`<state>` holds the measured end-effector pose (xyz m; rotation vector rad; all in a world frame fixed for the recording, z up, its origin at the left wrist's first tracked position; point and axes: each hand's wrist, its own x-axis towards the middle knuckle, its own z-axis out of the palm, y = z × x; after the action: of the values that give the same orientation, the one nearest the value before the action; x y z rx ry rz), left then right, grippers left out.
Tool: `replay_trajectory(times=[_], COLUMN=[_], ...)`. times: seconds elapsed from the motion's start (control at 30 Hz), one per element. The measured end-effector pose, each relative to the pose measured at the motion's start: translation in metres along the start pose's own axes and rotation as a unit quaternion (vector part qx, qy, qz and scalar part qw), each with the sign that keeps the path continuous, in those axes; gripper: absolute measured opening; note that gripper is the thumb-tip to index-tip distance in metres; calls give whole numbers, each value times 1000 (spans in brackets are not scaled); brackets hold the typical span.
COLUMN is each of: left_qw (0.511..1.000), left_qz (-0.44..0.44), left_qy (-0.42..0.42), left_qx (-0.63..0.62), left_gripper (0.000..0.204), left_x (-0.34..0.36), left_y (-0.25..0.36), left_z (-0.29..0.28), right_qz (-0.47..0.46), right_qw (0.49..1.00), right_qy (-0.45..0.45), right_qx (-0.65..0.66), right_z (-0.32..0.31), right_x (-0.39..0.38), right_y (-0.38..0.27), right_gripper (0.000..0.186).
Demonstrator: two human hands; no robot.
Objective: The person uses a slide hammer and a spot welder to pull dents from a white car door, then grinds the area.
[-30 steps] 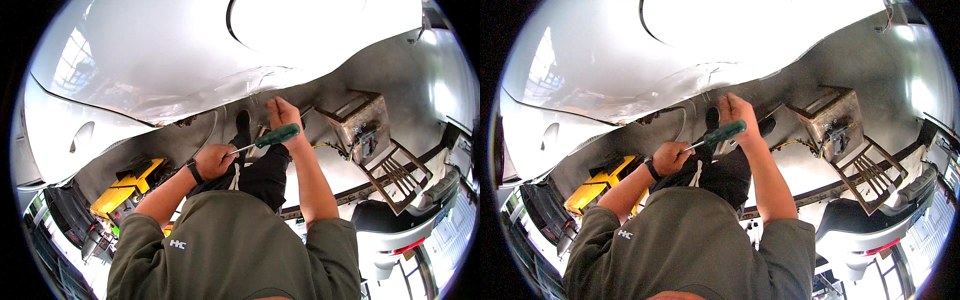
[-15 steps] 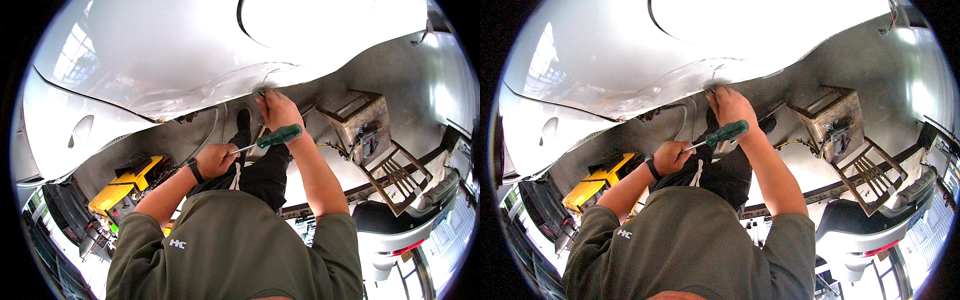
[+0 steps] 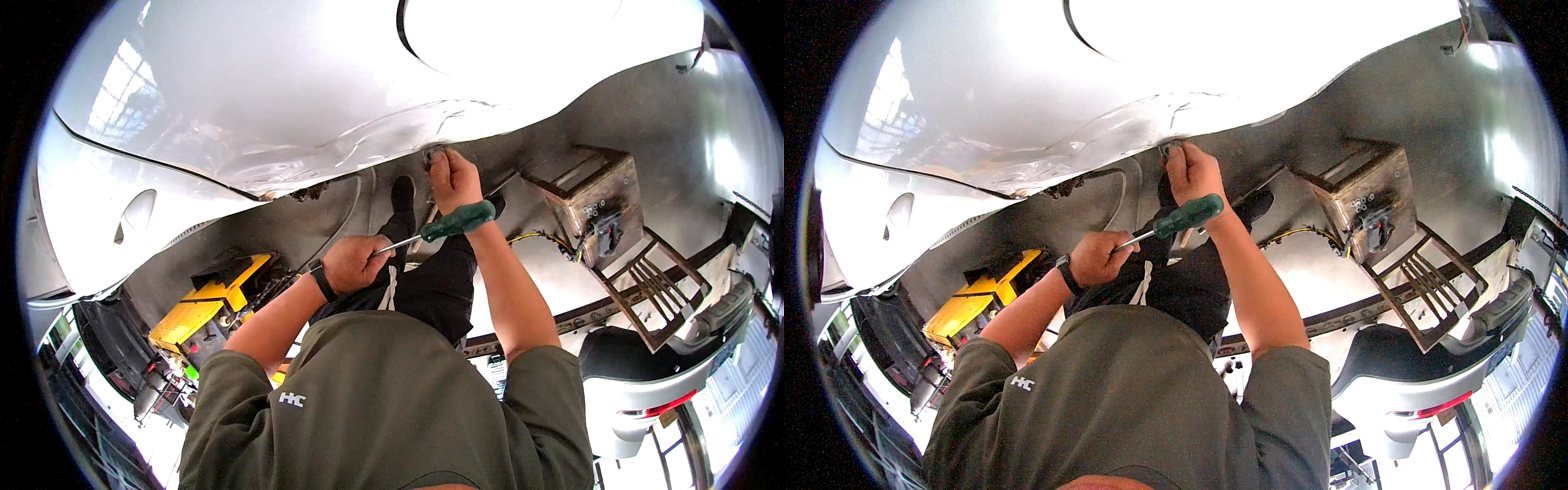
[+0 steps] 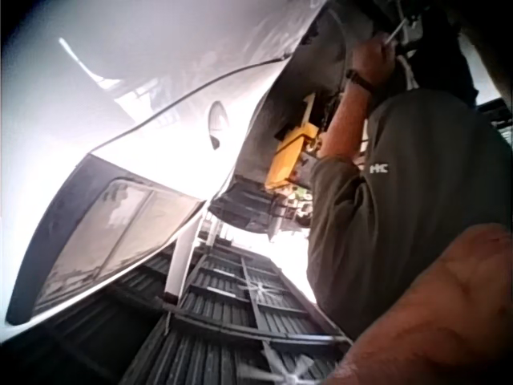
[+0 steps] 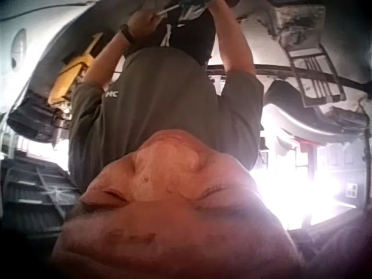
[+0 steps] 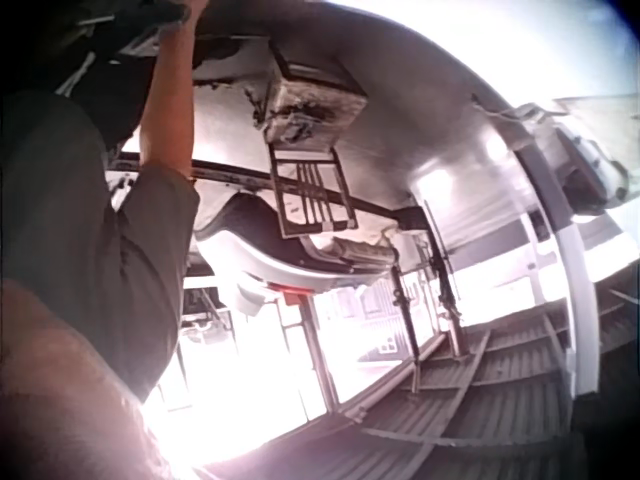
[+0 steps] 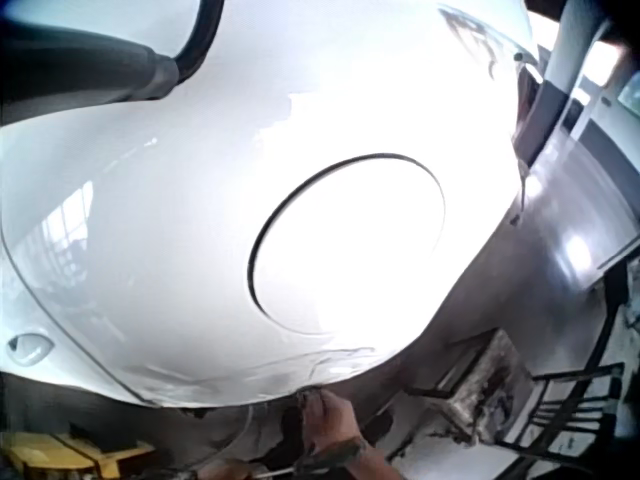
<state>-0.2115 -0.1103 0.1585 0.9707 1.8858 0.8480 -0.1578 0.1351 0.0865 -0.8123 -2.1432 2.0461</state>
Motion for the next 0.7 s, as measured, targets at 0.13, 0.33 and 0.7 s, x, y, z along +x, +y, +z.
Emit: replay_trajectory(times=[0.13,0.33,0.7], left_qw=[1000,999,1000], left_qz=[-23,-30,7], left_qy=[-15,-22,-14], left_qx=[9,-11,-4], left_gripper=[17,15,15], left_x=[-3,-3,1], left_y=[-1,-2,-1], left_z=[-4,-5,6], right_qz=[32,-67,-176], right_qw=[982,995,931], right_qy=[3,28,-9], right_qx=[187,-63,-320], right_z=[9,-8,-24], right_x=[-2,1,5], right_y=[0,-13,-45], right_gripper=[35,33,25])
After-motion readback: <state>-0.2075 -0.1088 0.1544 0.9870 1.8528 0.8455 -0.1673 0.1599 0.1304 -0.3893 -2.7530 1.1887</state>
